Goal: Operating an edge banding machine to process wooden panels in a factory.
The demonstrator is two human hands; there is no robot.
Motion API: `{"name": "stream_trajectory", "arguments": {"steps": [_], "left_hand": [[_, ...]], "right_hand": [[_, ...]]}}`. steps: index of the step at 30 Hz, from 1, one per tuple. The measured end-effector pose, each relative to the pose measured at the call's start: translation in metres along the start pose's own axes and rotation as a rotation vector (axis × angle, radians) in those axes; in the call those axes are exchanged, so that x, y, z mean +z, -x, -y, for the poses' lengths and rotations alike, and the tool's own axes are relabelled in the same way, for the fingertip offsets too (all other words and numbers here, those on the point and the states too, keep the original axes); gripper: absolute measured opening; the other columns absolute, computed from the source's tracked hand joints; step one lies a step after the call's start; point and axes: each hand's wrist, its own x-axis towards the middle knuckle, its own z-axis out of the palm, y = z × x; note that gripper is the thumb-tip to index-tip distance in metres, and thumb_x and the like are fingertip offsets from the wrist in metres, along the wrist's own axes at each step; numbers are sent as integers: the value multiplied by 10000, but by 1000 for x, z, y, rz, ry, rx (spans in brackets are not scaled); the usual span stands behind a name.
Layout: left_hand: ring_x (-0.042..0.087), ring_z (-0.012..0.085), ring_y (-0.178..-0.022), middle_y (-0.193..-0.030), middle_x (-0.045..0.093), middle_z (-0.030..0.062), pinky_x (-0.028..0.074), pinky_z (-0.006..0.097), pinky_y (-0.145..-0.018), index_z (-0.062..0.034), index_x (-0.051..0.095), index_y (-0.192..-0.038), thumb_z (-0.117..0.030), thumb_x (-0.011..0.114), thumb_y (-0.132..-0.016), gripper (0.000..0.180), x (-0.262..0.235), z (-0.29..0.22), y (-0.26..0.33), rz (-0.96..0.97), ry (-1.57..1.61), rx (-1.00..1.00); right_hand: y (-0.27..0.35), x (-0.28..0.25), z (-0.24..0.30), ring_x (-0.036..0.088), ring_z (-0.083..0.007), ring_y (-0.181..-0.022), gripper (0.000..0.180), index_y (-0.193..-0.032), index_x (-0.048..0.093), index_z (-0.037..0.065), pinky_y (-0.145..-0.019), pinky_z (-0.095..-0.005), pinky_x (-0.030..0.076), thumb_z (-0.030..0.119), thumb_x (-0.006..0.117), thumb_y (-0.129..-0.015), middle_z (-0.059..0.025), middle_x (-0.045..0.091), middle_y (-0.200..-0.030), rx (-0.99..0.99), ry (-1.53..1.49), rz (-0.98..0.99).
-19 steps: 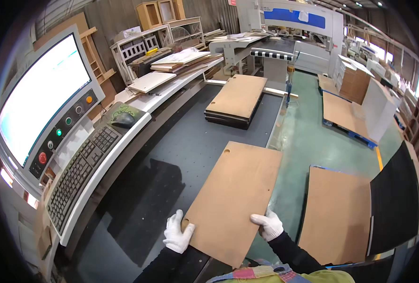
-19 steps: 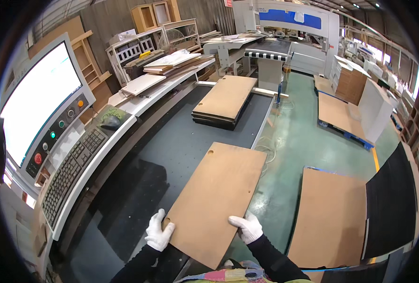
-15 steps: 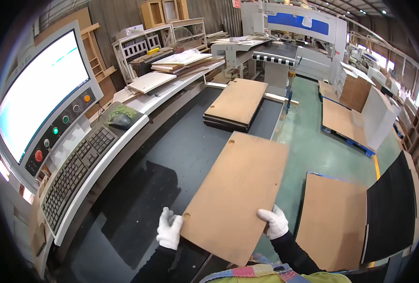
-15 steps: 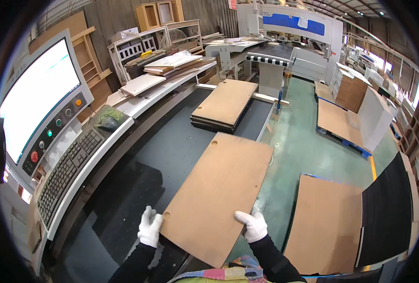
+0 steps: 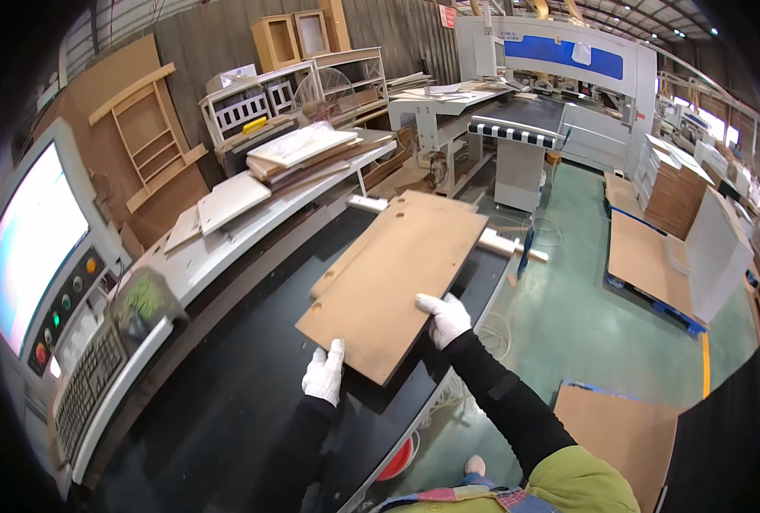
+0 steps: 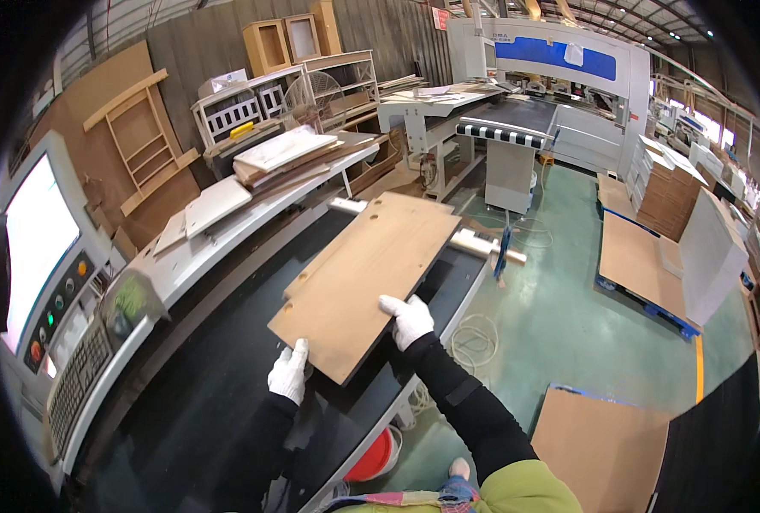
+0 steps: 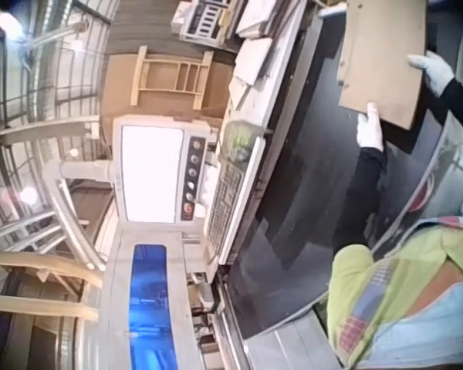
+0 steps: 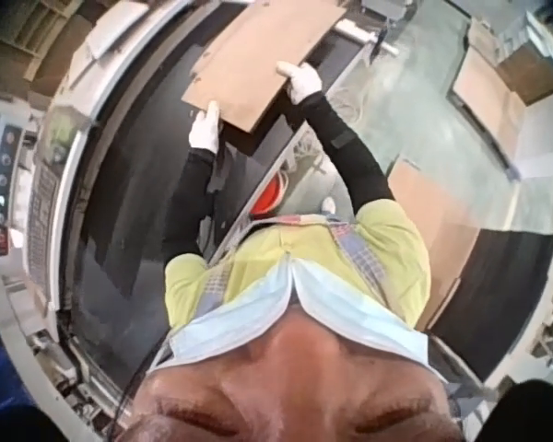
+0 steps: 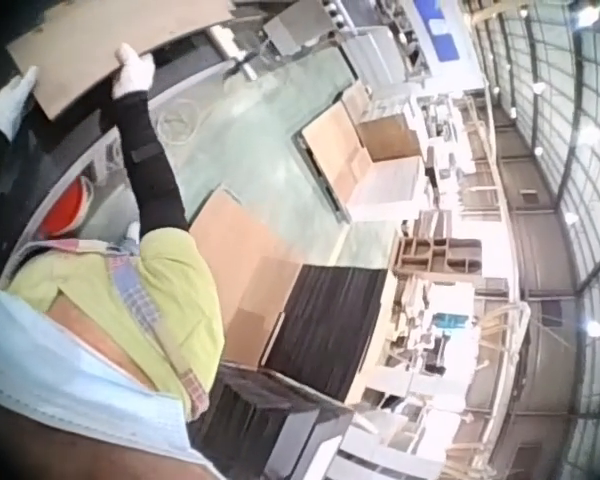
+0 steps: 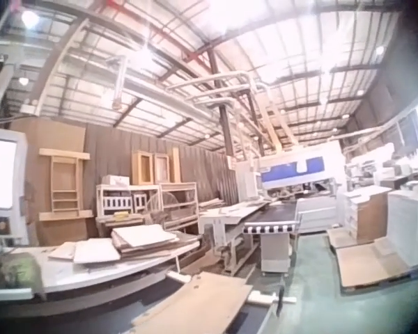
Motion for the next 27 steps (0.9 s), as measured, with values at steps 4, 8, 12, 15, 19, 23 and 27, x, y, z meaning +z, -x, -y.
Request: {"name": "stream_trajectory", "arguments": {"steps": [4, 8, 12, 15, 19, 23, 27], "left_hand": [[561, 355, -1119, -1189, 589, 241, 408, 399, -952, 29, 471, -1287, -599, 522, -827, 780, 57, -8, -69, -217, -588, 0], [539, 370, -1148, -1218, 575, 236, 397, 406, -969, 24, 371, -1362, -543, 528, -846, 782, 83, -3, -91, -287, -612, 6], [499, 374, -1197, -1293, 514, 246, 386, 398, -994, 14, 332, -1392, -489, 529, -871, 751, 92, -13, -87, -322, -656, -80], [524, 331, -1185, -1279, 529, 235, 415, 362, -975, -6, 378, -1380, -427, 541, -884, 672, 120, -22, -60, -483, -772, 308], [569, 303, -1107, -1203, 587, 188, 435, 359, -968, -4, 506, -1273, -267, 568, -893, 467, 201, -23, -8, -47, -594, 598], [614, 262, -1008, -1102, 638, 153, 482, 316, -873, -20, 571, -1222, -196, 573, -911, 357, 309, -23, -9, 893, -185, -97], [608, 231, -1056, -1124, 640, 167, 461, 322, -914, -69, 580, -1231, -366, 566, -893, 451, 451, 22, -43, 908, -487, -112]], "right_hand": [[-71, -22, 46, 660, -248, -848, 342, -1014, 600, -84, -720, -348, 550, 188, 680, -822, -175, 663, -943, -101, 653, 167], [-110, -31, 87, 628, -201, -496, 572, -830, 618, -52, -442, -306, 513, 511, 533, -883, -115, 631, -630, 446, 1042, 350], [-105, -45, 102, 625, -182, -509, 579, -792, 634, 14, -491, -298, 511, 555, 455, -897, -97, 653, -659, 391, 1117, 478], [-86, -81, 112, 622, -175, -515, 534, -742, 630, 42, -503, -304, 509, 522, 466, -906, -85, 641, -632, 352, 1123, 664], [-81, -160, 149, 613, -160, -505, 477, -766, 614, 61, -463, -286, 490, 500, 500, -913, -59, 619, -617, 674, 1085, 781], [-104, -238, 192, 569, -157, -457, 464, -808, 633, 58, -449, -297, 473, 495, 514, -910, -45, 624, -618, 804, 1112, 735], [-150, -338, 250, 579, -146, -506, 472, -826, 638, 64, -461, -301, 470, 515, 520, -897, -34, 591, -631, 787, 1057, 444]]}}
